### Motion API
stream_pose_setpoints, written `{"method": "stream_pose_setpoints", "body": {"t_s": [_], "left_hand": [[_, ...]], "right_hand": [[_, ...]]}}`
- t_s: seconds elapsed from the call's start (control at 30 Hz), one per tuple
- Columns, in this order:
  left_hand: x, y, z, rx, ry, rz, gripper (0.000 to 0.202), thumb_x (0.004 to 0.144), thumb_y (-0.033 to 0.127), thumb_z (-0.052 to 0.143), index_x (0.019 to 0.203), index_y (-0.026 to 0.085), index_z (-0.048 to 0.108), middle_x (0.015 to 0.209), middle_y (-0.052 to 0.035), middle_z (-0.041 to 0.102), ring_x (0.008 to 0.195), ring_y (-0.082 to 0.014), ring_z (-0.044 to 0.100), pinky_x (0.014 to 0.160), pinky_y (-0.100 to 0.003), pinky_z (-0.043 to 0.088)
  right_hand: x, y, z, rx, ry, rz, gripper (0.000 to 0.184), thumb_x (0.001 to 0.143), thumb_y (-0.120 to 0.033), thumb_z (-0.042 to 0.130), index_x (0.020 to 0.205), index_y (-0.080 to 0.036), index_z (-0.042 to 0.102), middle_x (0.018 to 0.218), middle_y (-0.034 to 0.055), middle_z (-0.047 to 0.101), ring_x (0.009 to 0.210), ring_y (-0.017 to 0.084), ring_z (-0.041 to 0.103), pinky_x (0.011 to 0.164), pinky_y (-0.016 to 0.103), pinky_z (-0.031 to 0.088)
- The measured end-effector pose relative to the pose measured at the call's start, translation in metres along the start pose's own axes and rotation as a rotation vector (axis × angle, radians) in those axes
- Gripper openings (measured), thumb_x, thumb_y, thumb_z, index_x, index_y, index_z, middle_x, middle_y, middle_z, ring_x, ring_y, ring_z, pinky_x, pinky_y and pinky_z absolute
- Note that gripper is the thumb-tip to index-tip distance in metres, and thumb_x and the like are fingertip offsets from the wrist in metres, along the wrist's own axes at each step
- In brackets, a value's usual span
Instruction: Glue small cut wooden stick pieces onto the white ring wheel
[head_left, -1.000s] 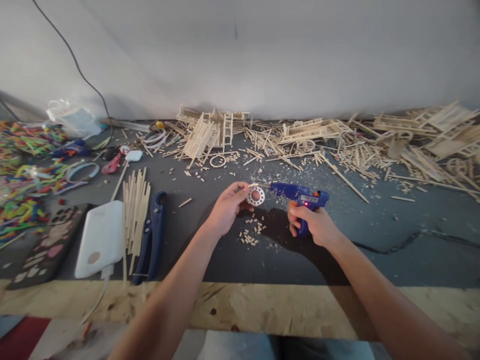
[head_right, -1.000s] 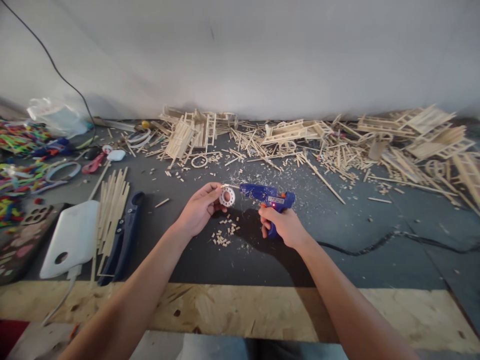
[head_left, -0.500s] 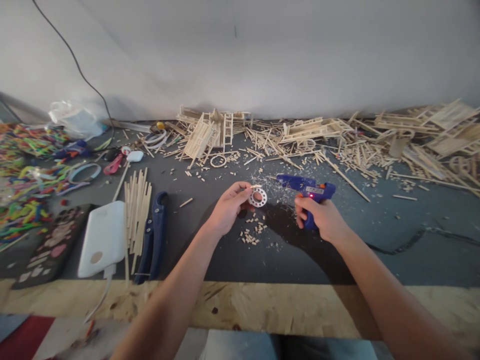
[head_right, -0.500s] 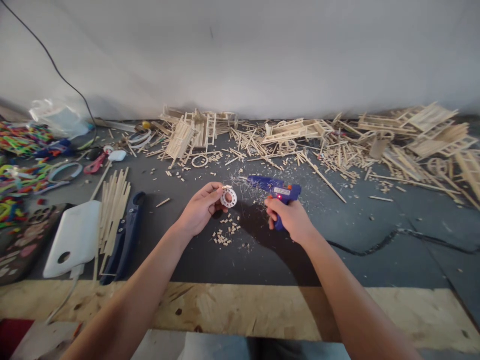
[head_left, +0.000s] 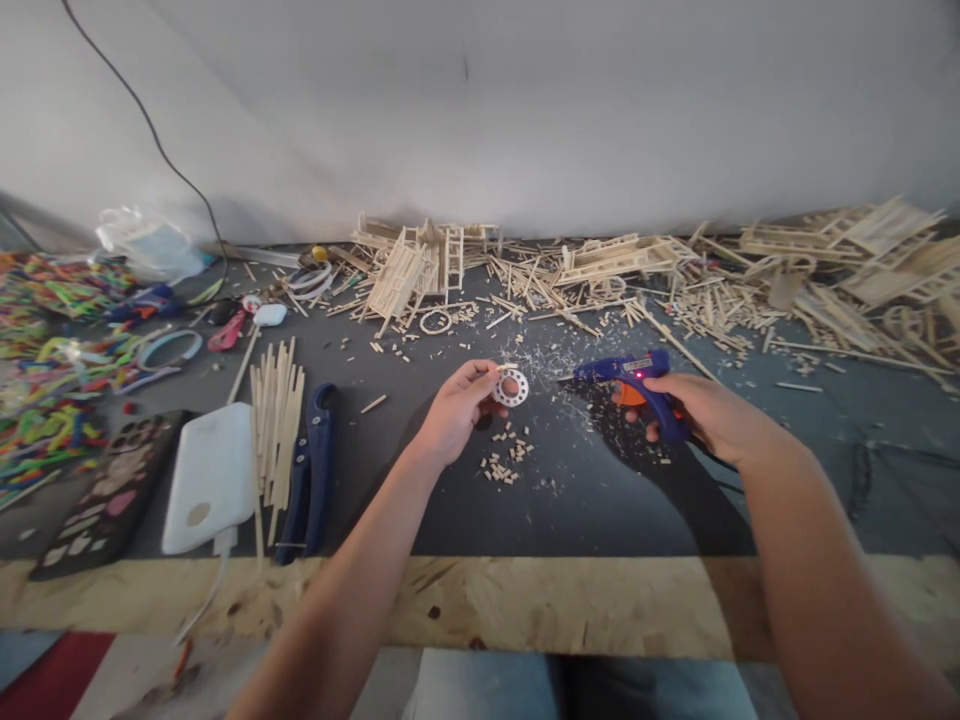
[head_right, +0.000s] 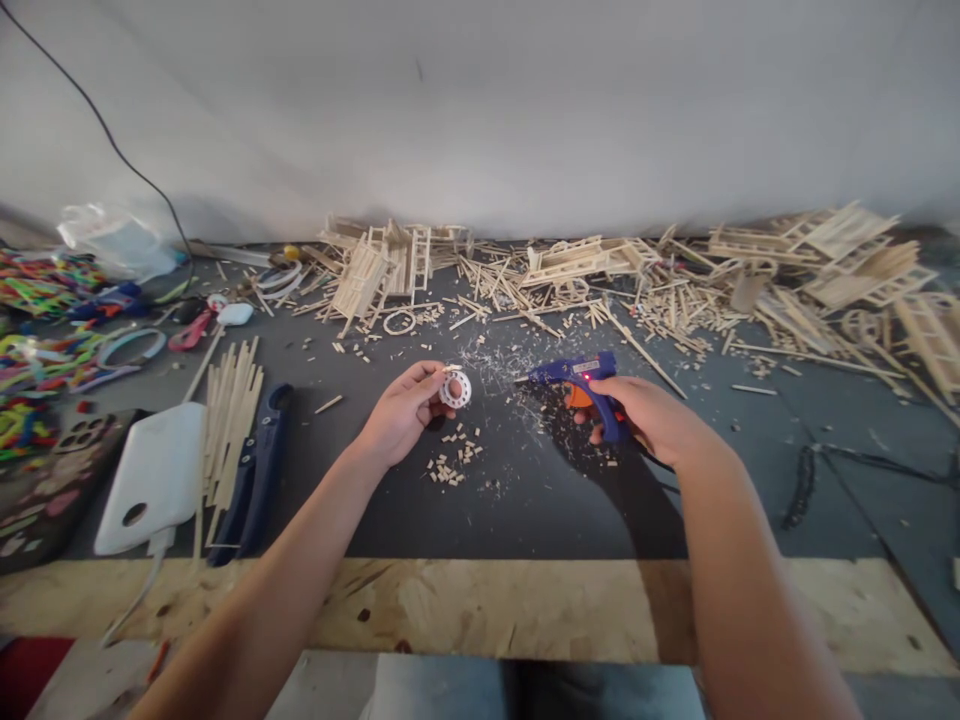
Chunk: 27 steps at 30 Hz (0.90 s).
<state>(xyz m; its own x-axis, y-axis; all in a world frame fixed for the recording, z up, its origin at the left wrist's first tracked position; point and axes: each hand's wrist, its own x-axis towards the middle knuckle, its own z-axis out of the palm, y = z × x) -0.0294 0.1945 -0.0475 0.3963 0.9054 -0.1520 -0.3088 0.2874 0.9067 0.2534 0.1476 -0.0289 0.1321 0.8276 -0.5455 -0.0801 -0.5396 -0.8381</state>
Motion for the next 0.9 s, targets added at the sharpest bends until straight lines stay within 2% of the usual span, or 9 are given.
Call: {"method": "stream_pose_setpoints", "body": {"t_s": [0.13, 0.23, 0.3, 0.4, 0.47, 0.5, 0.6, 0.7, 0.9], "left_hand": [[0.001, -0.002, -0.001, 0.008, -0.010, 0.010, 0.015, 0.083, 0.032, 0.062, 0.083, 0.018, 0.056, 0.078, -0.0015, 0.065, 0.066, -0.0108, 0.057, 0.059, -0.023, 0.047], [0.002, -0.002, -0.001, 0.011, 0.000, 0.008, 0.015, 0.083, 0.032, 0.062, 0.083, 0.018, 0.056, 0.078, -0.0016, 0.065, 0.066, -0.0112, 0.057, 0.060, -0.024, 0.047], [0.002, -0.001, -0.001, 0.010, 0.007, 0.004, 0.016, 0.082, 0.032, 0.063, 0.082, 0.018, 0.055, 0.078, -0.0016, 0.065, 0.067, -0.0115, 0.058, 0.060, -0.025, 0.047], [0.003, -0.002, -0.001, -0.002, 0.016, 0.007, 0.019, 0.080, 0.034, 0.065, 0.081, 0.018, 0.054, 0.076, -0.0012, 0.065, 0.067, -0.0116, 0.058, 0.060, -0.024, 0.047], [0.003, -0.003, -0.001, 0.003, 0.019, 0.012, 0.019, 0.080, 0.034, 0.065, 0.081, 0.018, 0.054, 0.076, -0.0009, 0.065, 0.067, -0.0113, 0.058, 0.060, -0.023, 0.047], [0.003, -0.003, -0.001, 0.009, 0.021, 0.015, 0.019, 0.080, 0.034, 0.065, 0.082, 0.018, 0.054, 0.076, -0.0008, 0.065, 0.066, -0.0110, 0.058, 0.060, -0.023, 0.047], [0.004, -0.004, -0.001, 0.024, 0.036, 0.016, 0.020, 0.080, 0.035, 0.065, 0.082, 0.018, 0.055, 0.075, -0.0005, 0.066, 0.065, -0.0107, 0.058, 0.060, -0.023, 0.047], [0.004, -0.005, 0.000, 0.019, 0.055, 0.015, 0.021, 0.078, 0.035, 0.067, 0.082, 0.018, 0.055, 0.074, -0.0005, 0.066, 0.065, -0.0111, 0.058, 0.059, -0.023, 0.047], [0.005, -0.006, 0.000, 0.025, 0.045, 0.017, 0.019, 0.079, 0.033, 0.066, 0.082, 0.018, 0.055, 0.074, -0.0005, 0.067, 0.065, -0.0106, 0.058, 0.060, -0.023, 0.047]], "right_hand": [[0.006, 0.001, -0.017, -0.186, 0.187, -0.043, 0.023, 0.073, -0.039, 0.073, 0.081, -0.018, 0.071, 0.079, 0.0099, 0.071, 0.068, 0.019, 0.064, 0.053, 0.027, 0.051], [0.008, 0.000, -0.029, -0.139, 0.421, -0.259, 0.018, 0.076, -0.034, 0.069, 0.071, -0.016, 0.069, 0.082, 0.0102, 0.068, 0.067, 0.015, 0.060, 0.053, 0.024, 0.045], [0.006, -0.001, -0.029, -0.049, 0.488, -0.440, 0.017, 0.075, -0.032, 0.070, 0.068, -0.016, 0.067, 0.074, 0.0074, 0.064, 0.061, 0.012, 0.054, 0.050, 0.024, 0.039], [-0.003, -0.001, -0.013, -0.130, 0.358, -0.607, 0.017, 0.073, -0.036, 0.072, 0.074, -0.019, 0.069, 0.058, -0.0004, 0.055, 0.052, 0.010, 0.045, 0.047, 0.025, 0.034], [-0.011, 0.000, 0.007, -0.355, 0.170, -0.601, 0.021, 0.074, -0.041, 0.070, 0.079, -0.021, 0.071, 0.059, -0.0013, 0.057, 0.050, 0.011, 0.045, 0.048, 0.026, 0.035], [-0.015, 0.002, 0.018, -0.478, 0.041, -0.584, 0.020, 0.075, -0.041, 0.069, 0.081, -0.022, 0.072, 0.065, 0.0002, 0.061, 0.053, 0.012, 0.048, 0.050, 0.026, 0.038], [-0.022, 0.008, 0.050, -0.656, -0.234, -0.721, 0.015, 0.080, -0.036, 0.066, 0.084, -0.025, 0.073, 0.089, 0.0043, 0.067, 0.073, 0.018, 0.060, 0.069, 0.031, 0.046], [-0.020, 0.019, 0.074, -0.761, -0.311, -0.841, 0.014, 0.084, -0.028, 0.061, 0.091, -0.027, 0.073, 0.097, 0.0047, 0.066, 0.092, 0.020, 0.061, 0.087, 0.036, 0.044], [-0.012, 0.040, 0.096, -0.865, -0.222, -0.867, 0.018, 0.088, -0.024, 0.057, 0.098, -0.025, 0.072, 0.097, 0.0075, 0.065, 0.095, 0.023, 0.059, 0.088, 0.041, 0.044]]}}
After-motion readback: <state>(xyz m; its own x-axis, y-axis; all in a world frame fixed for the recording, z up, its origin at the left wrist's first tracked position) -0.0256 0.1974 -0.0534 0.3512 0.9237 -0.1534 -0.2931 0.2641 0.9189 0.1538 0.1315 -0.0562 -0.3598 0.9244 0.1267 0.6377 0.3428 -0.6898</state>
